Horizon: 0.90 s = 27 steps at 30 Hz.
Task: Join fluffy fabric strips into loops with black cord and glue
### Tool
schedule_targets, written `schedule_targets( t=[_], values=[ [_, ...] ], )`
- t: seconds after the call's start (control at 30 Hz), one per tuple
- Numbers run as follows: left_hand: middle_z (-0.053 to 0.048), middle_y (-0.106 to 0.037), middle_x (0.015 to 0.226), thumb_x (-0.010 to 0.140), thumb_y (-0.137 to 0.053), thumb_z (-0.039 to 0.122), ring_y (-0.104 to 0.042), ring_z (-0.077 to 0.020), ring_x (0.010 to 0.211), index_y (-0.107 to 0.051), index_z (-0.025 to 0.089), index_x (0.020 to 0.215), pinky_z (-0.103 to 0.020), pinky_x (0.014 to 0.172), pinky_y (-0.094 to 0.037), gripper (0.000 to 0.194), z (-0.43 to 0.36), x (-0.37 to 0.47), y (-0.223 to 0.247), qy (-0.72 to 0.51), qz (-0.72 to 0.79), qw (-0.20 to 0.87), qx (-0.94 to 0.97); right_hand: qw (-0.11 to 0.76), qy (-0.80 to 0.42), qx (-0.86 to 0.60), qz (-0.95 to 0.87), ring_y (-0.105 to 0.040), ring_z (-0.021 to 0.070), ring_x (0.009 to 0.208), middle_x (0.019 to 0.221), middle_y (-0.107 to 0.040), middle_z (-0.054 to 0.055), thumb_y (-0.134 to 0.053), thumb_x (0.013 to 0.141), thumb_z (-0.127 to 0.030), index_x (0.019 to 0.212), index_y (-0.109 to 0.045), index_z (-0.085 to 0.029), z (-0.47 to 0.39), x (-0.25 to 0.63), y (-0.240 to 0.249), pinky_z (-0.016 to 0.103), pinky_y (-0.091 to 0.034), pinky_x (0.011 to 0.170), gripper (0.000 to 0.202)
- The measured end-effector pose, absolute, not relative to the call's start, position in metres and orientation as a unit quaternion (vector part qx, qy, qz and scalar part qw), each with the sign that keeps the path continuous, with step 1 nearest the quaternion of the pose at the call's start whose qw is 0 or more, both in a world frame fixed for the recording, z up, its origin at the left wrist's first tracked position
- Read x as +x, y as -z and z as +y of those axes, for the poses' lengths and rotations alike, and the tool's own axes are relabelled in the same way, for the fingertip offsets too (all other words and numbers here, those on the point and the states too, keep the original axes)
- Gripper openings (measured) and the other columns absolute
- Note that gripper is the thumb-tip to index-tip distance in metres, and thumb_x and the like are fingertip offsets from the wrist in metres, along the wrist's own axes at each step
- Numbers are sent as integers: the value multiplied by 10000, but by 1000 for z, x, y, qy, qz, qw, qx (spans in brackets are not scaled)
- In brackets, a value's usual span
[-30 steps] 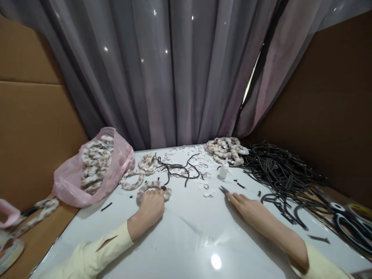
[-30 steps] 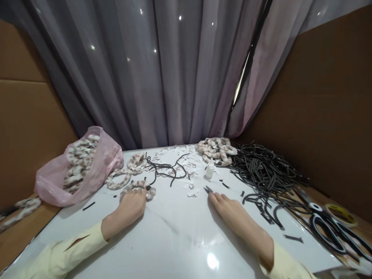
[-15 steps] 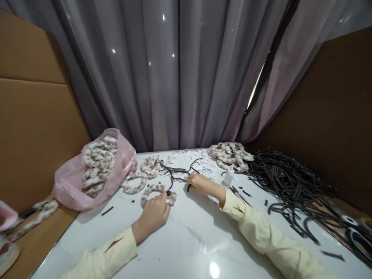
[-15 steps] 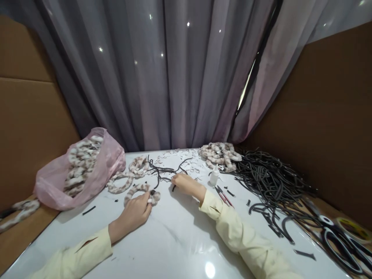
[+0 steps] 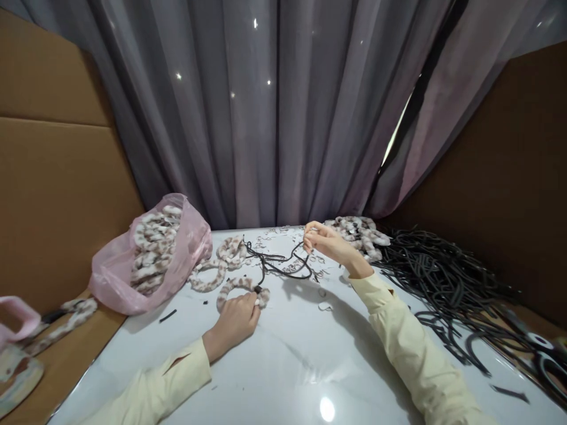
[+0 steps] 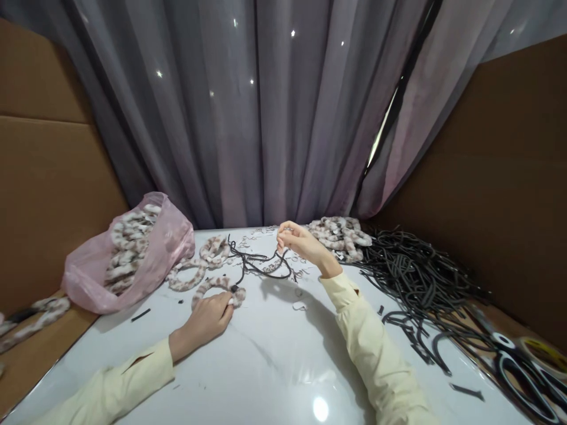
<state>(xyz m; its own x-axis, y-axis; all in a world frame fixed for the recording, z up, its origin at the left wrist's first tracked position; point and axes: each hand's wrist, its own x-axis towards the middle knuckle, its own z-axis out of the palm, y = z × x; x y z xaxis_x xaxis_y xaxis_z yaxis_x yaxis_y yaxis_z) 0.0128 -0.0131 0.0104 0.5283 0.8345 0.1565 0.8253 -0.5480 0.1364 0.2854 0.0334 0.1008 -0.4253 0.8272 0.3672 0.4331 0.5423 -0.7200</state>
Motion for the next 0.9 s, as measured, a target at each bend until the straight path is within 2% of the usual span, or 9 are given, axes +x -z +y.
schedule_targets(
  t=[0.13,0.27,0.33,0.4,0.47,0.57,0.63,0.8,0.9],
  values=[
    [-65,-639,780,848,-351,165,-607,-211,763,-529,171,807,-290,626,-358,183,-13,14,-10,-110,469,19,876,305,-290,-441,-793,-354,57,409,673,-495,-34,-304,909,-343,1088,-373,-196,28,291,-105,199,-348,438,242],
    [-76,-640,807,841,-360,154,-608,-221,795,-535,164,833,-295,642,-361,176,-13,14,-9,-111,463,19,879,169,-285,-516,-790,-430,67,412,643,-573,13,-476,828,-313,876,-543,-136,29,297,-98,199,-345,421,195],
    [-80,-640,805,840,-359,151,-609,-225,785,-537,160,835,-298,635,-358,178,-13,14,-8,-109,463,18,879,101,-271,-541,-789,-493,92,447,621,-594,24,-593,741,-271,736,-585,-131,28,293,-90,204,-361,445,140],
    [-81,-641,805,840,-357,148,-610,-224,772,-537,159,839,-298,623,-354,180,-12,14,-8,-106,463,18,880,65,-242,-559,-790,-553,130,541,647,-615,35,-664,662,-211,694,-605,-135,26,282,-78,213,-388,505,101],
    [-80,-642,809,840,-356,148,-611,-223,771,-536,159,847,-295,617,-350,181,-12,14,-9,-104,463,18,880,70,-198,-578,-789,-592,178,694,755,-638,66,-678,643,-181,770,-618,-136,25,265,-65,231,-415,600,148],
    [-79,-642,809,840,-358,149,-611,-222,775,-535,159,840,-292,615,-350,177,-13,15,-10,-103,464,16,880,121,-139,-590,-786,-562,236,957,1031,-600,151,-578,778,-234,970,-587,-117,26,238,-46,281,-413,779,225],
    [-74,-642,799,837,-362,147,-611,-216,766,-532,162,826,-288,613,-350,171,-13,15,-11,-103,465,16,879,149,-127,-583,-789,-529,236,1033,1107,-563,167,-520,826,-202,984,-583,-108,28,225,-35,290,-388,850,194],
    [-79,-641,807,842,-353,155,-611,-217,769,-527,165,832,-288,622,-359,175,-14,15,-12,-103,465,22,879,207,-175,-568,-777,-570,193,925,996,-623,121,-513,738,-27,865,-636,-116,41,227,-23,256,-404,818,198],
    [-87,-640,813,843,-350,156,-610,-226,784,-526,164,841,-294,635,-366,176,-13,15,-12,-102,465,30,879,256,-230,-579,-739,-581,167,787,839,-658,68,-548,677,-21,840,-650,-126,50,243,-28,249,-430,742,219]
  ],
)
